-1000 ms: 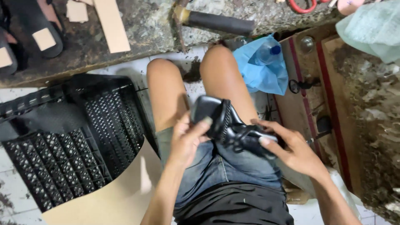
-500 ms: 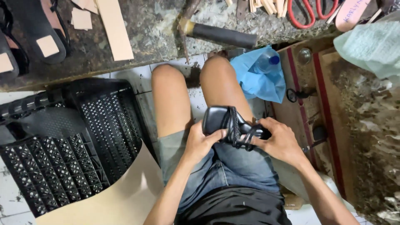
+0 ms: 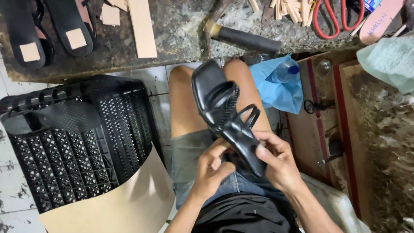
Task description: Assembling various shoe components by applying adhesive, fitting parts together, and using a hammer to secure the bond.
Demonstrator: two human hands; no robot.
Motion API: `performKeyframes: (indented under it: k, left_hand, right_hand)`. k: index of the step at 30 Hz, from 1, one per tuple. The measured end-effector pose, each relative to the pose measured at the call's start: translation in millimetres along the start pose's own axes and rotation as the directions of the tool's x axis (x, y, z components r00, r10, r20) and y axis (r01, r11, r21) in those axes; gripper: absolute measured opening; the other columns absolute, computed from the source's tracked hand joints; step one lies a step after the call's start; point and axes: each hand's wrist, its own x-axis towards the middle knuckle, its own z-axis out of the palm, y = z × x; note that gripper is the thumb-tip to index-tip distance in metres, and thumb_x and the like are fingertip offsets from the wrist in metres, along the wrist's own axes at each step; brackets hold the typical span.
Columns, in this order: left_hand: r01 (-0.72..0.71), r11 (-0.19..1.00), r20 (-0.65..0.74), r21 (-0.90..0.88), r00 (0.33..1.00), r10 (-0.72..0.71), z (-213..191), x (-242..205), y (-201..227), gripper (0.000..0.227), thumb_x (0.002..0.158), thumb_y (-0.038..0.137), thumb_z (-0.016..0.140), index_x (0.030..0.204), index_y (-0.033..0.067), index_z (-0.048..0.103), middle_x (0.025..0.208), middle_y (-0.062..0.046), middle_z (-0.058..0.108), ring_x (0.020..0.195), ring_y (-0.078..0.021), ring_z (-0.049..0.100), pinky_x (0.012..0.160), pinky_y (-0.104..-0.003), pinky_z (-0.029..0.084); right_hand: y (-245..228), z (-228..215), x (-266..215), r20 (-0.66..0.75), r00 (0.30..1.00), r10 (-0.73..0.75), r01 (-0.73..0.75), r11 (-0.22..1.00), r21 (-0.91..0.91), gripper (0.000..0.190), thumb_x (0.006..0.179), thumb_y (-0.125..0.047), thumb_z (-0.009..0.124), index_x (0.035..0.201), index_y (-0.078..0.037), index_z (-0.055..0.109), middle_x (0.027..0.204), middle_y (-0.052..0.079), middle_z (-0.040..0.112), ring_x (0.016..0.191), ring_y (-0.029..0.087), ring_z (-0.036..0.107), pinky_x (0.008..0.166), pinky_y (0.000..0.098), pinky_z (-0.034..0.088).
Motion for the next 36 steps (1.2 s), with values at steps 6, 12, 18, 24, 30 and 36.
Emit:
performKeyframes:
  k: [6, 12, 18, 24, 30, 36]
  left_hand:
    - [-0.127, 0.925, -0.095, -0.359, 0.991, 0.1, -6, -2, -21, 0.075, 0.076, -0.01, 0.056, 0.13, 0.018, 0.012, 0.114, -0.015, 0.04, 0.1, -0.0225, 0.046, 0.085, -0.033, 0.042]
    - [0.094, 0.919, -0.336, -0.382, 0.912, -0.233, -3, 1, -12, 0.033, 0.056, -0.006, 0.071, 0.082, 0.0045, 0.053, 0.074, -0.007, 0.061, 0.068, -0.0142, 0.058, 0.061, -0.025, 0.049]
    - [0.064, 0.97, -0.411, -0.234, 0.898, -0.158, -1, -10, -38, 0.04, 0.057, -0.002, 0.076, 0.094, 0.0005, 0.062, 0.08, -0.012, 0.066, 0.072, -0.0141, 0.057, 0.058, -0.028, 0.051]
    - [0.142, 0.989, -0.279, -0.029, 0.949, -0.145, -5, -14, -36, 0.031, 0.058, 0.006, 0.079, 0.085, 0.004, 0.066, 0.067, -0.013, 0.067, 0.064, -0.0133, 0.058, 0.053, -0.028, 0.05]
    - [0.119, 0.993, -0.312, 0.005, 0.943, -0.112, 9, -3, -2, 0.017, 0.066, 0.015, 0.075, 0.067, 0.0052, 0.06, 0.049, -0.002, 0.052, 0.05, -0.0072, 0.042, 0.041, -0.02, 0.033]
    - [0.065, 0.997, -0.35, 0.028, 0.935, -0.051, -3, -9, -34, 0.012, 0.068, 0.007, 0.072, 0.079, 0.0041, 0.068, 0.056, -0.008, 0.062, 0.057, -0.0069, 0.049, 0.047, -0.021, 0.045]
  right_hand:
    - [16, 10, -25, 0.352, 0.873, 0.337, -0.486, 0.647, 0.587, 0.044, 0.075, -0.018, 0.048, 0.099, 0.018, 0.05, 0.084, 0.029, 0.055, 0.059, 0.039, 0.058, 0.053, 0.0411, 0.051]
    - [18, 1, -31, -0.003, 0.99, 0.14, -0.137, 0.965, -0.224, 0.032, 0.091, -0.023, 0.042, 0.064, -0.009, 0.05, 0.061, -0.007, 0.04, 0.059, 0.004, 0.036, 0.051, 0.0223, 0.032]
    - [36, -18, -22, 0.015, 0.998, 0.063, -0.062, 0.995, -0.073, 0.017, 0.076, -0.01, 0.06, 0.083, 0.004, 0.067, 0.056, 0.012, 0.055, 0.053, 0.017, 0.05, 0.055, 0.0292, 0.046]
    - [11, 0, -18, 0.045, 0.999, 0.004, -0.001, 0.997, -0.071, 0.018, 0.07, -0.004, 0.069, 0.056, 0.002, 0.059, 0.043, 0.005, 0.044, 0.044, 0.009, 0.035, 0.041, 0.0213, 0.031]
    - [28, 0, -17, -0.047, 0.998, 0.029, -0.026, 0.998, 0.055, 0.031, 0.076, -0.01, 0.065, 0.05, -0.002, 0.05, 0.04, 0.0, 0.036, 0.041, 0.006, 0.028, 0.037, 0.0194, 0.022]
    - [35, 13, -16, -0.176, 0.982, 0.071, -0.066, 0.997, 0.035, 0.032, 0.076, -0.013, 0.065, 0.049, -0.005, 0.05, 0.038, 0.0, 0.036, 0.038, 0.005, 0.029, 0.036, 0.0187, 0.021]
